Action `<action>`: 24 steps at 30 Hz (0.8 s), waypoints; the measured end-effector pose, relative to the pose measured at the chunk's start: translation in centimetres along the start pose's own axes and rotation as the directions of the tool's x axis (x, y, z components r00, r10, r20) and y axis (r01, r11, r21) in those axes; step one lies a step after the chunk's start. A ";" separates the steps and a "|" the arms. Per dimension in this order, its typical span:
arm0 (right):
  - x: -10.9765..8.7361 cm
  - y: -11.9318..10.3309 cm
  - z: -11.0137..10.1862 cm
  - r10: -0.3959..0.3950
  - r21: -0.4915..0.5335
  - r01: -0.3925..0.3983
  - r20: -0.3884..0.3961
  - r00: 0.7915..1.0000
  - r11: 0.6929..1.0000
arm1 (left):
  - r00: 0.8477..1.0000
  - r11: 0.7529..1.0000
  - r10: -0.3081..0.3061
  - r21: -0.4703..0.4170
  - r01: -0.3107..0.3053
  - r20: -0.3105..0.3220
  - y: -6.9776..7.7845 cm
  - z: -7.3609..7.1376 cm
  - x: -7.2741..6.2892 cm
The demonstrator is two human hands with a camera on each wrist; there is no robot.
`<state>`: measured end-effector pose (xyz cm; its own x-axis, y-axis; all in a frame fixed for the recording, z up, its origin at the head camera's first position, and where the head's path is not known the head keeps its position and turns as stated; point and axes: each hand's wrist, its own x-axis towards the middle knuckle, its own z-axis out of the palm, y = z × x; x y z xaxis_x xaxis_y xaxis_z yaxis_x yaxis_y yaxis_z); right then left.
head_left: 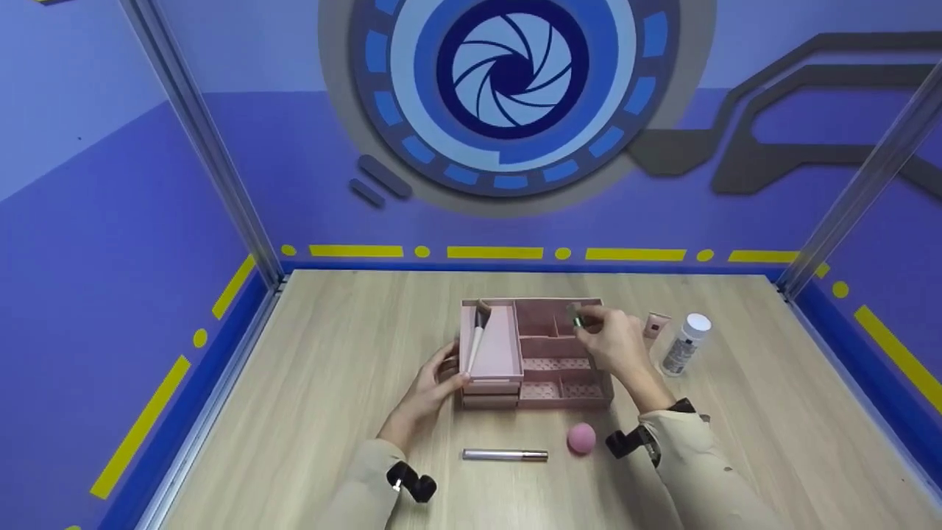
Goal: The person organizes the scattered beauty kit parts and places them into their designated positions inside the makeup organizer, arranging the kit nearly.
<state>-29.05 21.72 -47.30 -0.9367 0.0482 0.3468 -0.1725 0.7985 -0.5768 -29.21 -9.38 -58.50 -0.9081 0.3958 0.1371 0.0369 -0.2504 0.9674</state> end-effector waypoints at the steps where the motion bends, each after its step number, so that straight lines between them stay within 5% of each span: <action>1: 0.1 -0.1 0.1 0.000 0.001 0.000 -0.003 1.000 1.000 | 1.000 1.000 0.000 -0.001 0.000 0.001 0.0 0.0 0.0; 24: 1.6 -2.6 0.9 -0.011 0.084 0.012 -0.008 1.000 0.996 | 1.000 0.999 -0.015 0.033 0.016 -0.023 0.0 0.0 0.1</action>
<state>-30.43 19.20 -45.95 -0.9324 0.0439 0.3589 -0.2084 0.7457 -0.6328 -29.28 -9.40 -58.51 -0.9177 0.3794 0.1177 0.0363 -0.2150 0.9759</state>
